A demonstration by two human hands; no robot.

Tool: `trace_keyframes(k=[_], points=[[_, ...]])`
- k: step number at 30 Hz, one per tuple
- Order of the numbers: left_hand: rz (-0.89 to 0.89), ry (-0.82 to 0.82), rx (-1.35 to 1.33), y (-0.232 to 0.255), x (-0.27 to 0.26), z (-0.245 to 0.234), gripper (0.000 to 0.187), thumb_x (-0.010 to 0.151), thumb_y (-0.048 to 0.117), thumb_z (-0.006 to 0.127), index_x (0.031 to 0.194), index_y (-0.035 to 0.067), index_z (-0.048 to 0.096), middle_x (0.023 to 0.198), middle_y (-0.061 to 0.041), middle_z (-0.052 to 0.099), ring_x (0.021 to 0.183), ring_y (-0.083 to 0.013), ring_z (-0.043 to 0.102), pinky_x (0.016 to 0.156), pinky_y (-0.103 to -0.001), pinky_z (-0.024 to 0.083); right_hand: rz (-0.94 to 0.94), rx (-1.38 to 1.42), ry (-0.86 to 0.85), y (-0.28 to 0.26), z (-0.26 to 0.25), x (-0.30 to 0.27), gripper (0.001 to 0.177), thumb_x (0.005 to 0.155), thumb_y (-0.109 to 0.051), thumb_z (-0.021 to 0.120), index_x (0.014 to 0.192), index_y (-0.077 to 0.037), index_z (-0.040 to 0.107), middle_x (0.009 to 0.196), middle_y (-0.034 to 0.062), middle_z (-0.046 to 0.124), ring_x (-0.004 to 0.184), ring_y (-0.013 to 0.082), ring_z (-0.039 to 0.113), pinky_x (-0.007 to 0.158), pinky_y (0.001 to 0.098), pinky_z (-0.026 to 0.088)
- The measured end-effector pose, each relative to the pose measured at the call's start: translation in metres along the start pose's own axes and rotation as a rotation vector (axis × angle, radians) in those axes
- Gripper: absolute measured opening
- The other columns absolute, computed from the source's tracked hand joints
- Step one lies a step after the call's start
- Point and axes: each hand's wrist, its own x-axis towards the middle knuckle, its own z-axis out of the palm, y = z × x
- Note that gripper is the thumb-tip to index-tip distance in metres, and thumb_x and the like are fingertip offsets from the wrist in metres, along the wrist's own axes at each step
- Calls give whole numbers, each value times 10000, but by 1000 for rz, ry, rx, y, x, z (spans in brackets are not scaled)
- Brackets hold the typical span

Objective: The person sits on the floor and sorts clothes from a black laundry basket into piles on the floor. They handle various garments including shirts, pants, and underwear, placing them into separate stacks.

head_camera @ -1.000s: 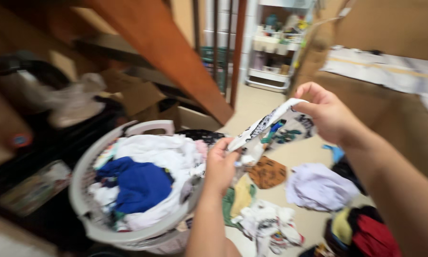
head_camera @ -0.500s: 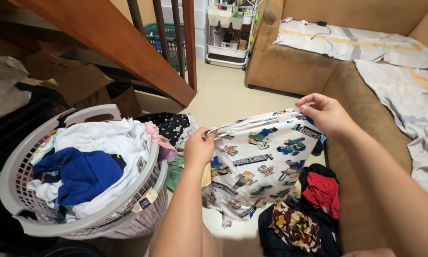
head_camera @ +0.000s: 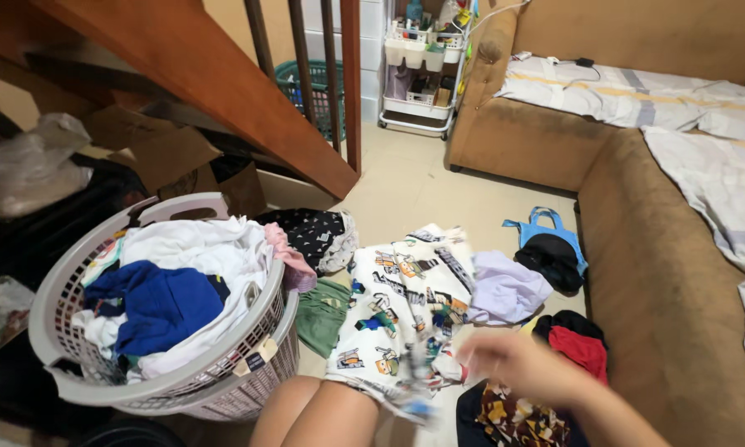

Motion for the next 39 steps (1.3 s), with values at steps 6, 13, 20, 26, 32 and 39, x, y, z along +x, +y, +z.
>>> trace_keyframes(k=[6, 13, 20, 26, 32, 39], points=[[-111, -114, -37, -15, -17, 8, 647, 909, 501, 522, 1398, 82, 459, 1245, -120, 641, 1036, -280, 672, 869, -481, 582, -96, 611, 463, 78, -30, 41, 395, 914, -171, 663, 1294, -105, 577, 1155, 2, 696, 1067, 94, 638, 883, 286, 518], [-117, -164, -153, 6, -3, 20, 780, 844, 616, 504, 1435, 114, 419, 1256, -121, 650, 1077, -304, 675, 898, -498, 579, -37, 1006, 372, 86, -65, 32, 289, 971, -196, 615, 1190, -29, 704, 1012, 87, 778, 831, 164, 719, 741, 329, 579], [-38, -126, -227, 22, 60, 1, 913, 780, 731, 485, 1473, 146, 378, 1266, -122, 659, 1119, -328, 678, 926, -515, 577, 72, 890, 579, 118, -86, 31, 226, 1026, -237, 609, 1052, -39, 716, 894, 65, 749, 725, 155, 685, 651, 327, 558], [-129, 260, 425, 8, 109, -64, 636, 848, 22, 721, 1397, 98, 409, 1152, -174, 716, 920, -221, 737, 747, -344, 568, 121, 494, 810, 149, -131, 54, 205, 1023, -253, 666, 1039, -59, 731, 879, 9, 702, 699, 87, 589, 613, 276, 475], [-110, 288, 421, 34, 111, -80, 410, 961, 222, 604, 1331, 88, 488, 1096, -147, 738, 874, -211, 721, 717, -320, 557, 359, 126, 497, 137, -125, 84, 407, 1029, -383, 668, 1012, 11, 765, 818, 42, 609, 728, 131, 511, 629, 330, 453], [-74, 337, 489, 72, 99, -82, 380, 947, 331, 621, 1254, 120, 550, 1096, -105, 737, 883, -188, 715, 754, -320, 521, 211, 514, 538, 129, -97, 133, 334, 1033, -337, 596, 1137, -47, 727, 983, 24, 722, 839, 110, 615, 745, 278, 494]])
